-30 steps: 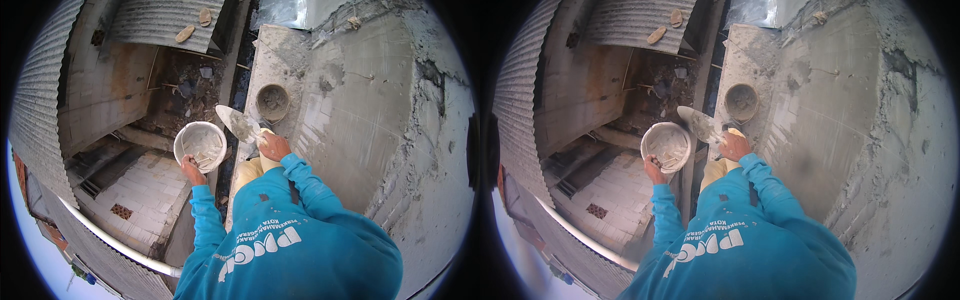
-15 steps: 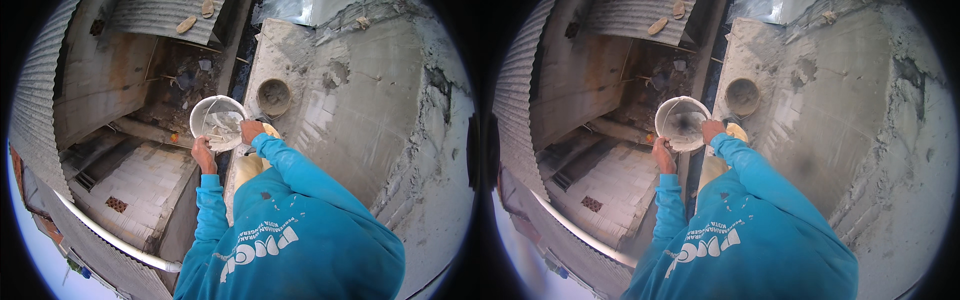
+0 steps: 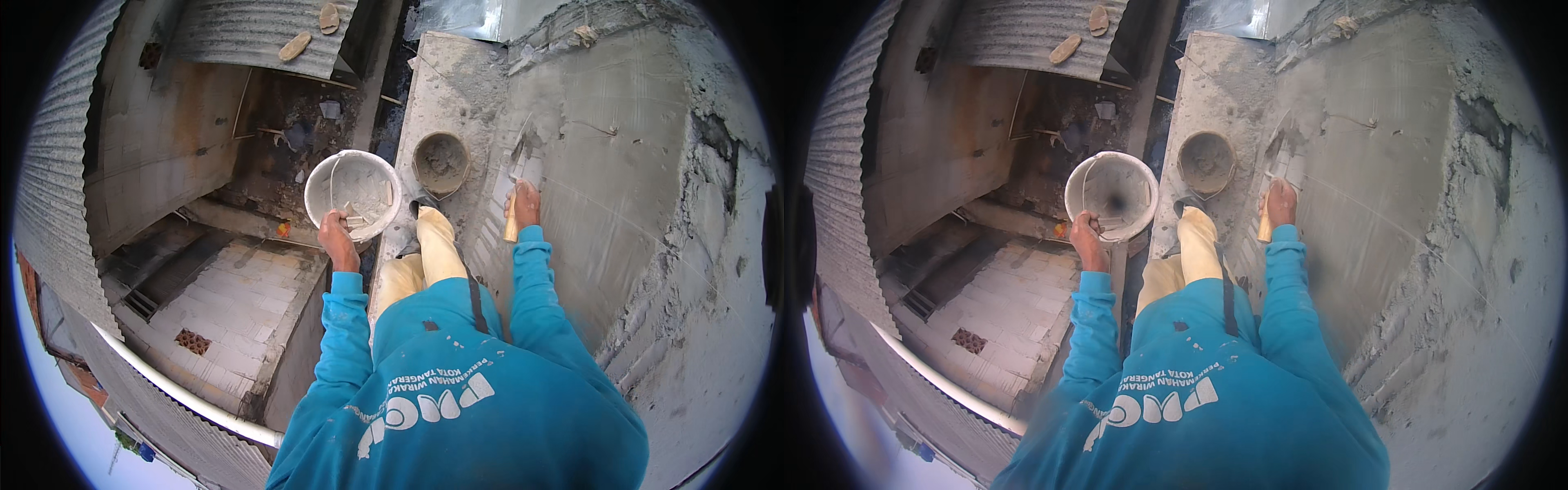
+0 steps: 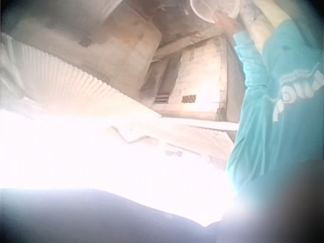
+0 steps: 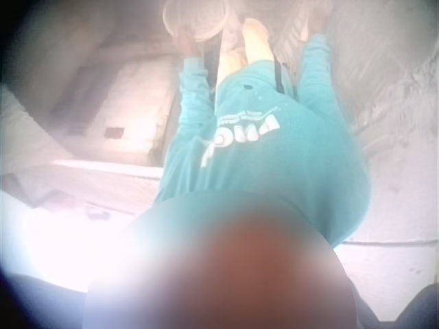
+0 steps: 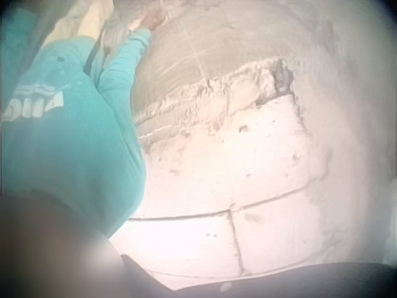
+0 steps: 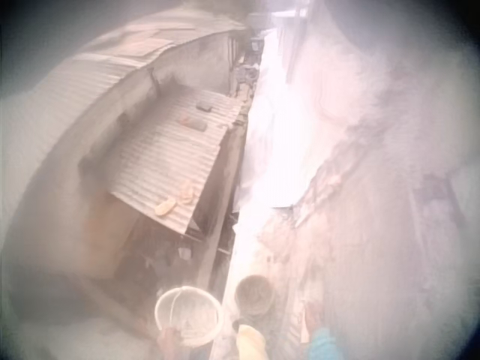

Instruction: The person scoops cement from a bucket with a trowel and applies it to a vertical wall surface, smoothing the material with the trowel. They repeat this process across a section of the wall, occasionally moving the bucket and adjusting their position.

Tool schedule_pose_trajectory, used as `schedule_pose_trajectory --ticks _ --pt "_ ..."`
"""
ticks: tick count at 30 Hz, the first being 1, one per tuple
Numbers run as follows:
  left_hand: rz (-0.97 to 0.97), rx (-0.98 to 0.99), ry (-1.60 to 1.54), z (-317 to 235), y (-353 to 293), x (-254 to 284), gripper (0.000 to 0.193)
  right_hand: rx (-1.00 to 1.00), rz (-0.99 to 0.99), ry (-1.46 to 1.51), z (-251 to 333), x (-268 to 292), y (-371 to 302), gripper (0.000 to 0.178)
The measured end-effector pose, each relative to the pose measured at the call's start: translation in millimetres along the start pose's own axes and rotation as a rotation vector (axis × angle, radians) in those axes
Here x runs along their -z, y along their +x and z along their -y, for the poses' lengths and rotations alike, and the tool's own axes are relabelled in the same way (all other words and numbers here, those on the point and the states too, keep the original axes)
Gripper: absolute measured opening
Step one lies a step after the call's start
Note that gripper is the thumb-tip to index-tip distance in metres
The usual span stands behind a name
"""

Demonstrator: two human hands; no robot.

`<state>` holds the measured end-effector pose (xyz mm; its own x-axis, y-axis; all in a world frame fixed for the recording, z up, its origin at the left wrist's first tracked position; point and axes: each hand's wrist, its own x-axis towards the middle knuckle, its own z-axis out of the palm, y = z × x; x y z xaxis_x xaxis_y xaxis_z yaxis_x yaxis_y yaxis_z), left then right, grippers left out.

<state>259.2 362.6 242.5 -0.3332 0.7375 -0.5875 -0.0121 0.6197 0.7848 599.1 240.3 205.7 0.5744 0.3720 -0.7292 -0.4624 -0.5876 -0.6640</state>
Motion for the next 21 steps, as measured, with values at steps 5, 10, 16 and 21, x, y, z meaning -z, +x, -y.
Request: schedule_pose_trajectory --ticks 5,10,16,21 --pt "0.030 -0.024 0.014 0 4 -3 0.018 0.275 0.221 -0.506 -18 -35 -75 0.028" --pt "0.056 -0.093 0.136 2 2 -2 0.020 0.605 0.457 -1.030 -32 -104 -80 0.029" --pt "0.099 -0.121 0.191 0 -12 -18 0.022 0.709 0.429 -1.400 -81 -203 -42 0.024" --pt "0.135 -0.132 0.233 4 1 -28 0.023 0.602 0.507 -1.266 -95 -179 -23 0.029"
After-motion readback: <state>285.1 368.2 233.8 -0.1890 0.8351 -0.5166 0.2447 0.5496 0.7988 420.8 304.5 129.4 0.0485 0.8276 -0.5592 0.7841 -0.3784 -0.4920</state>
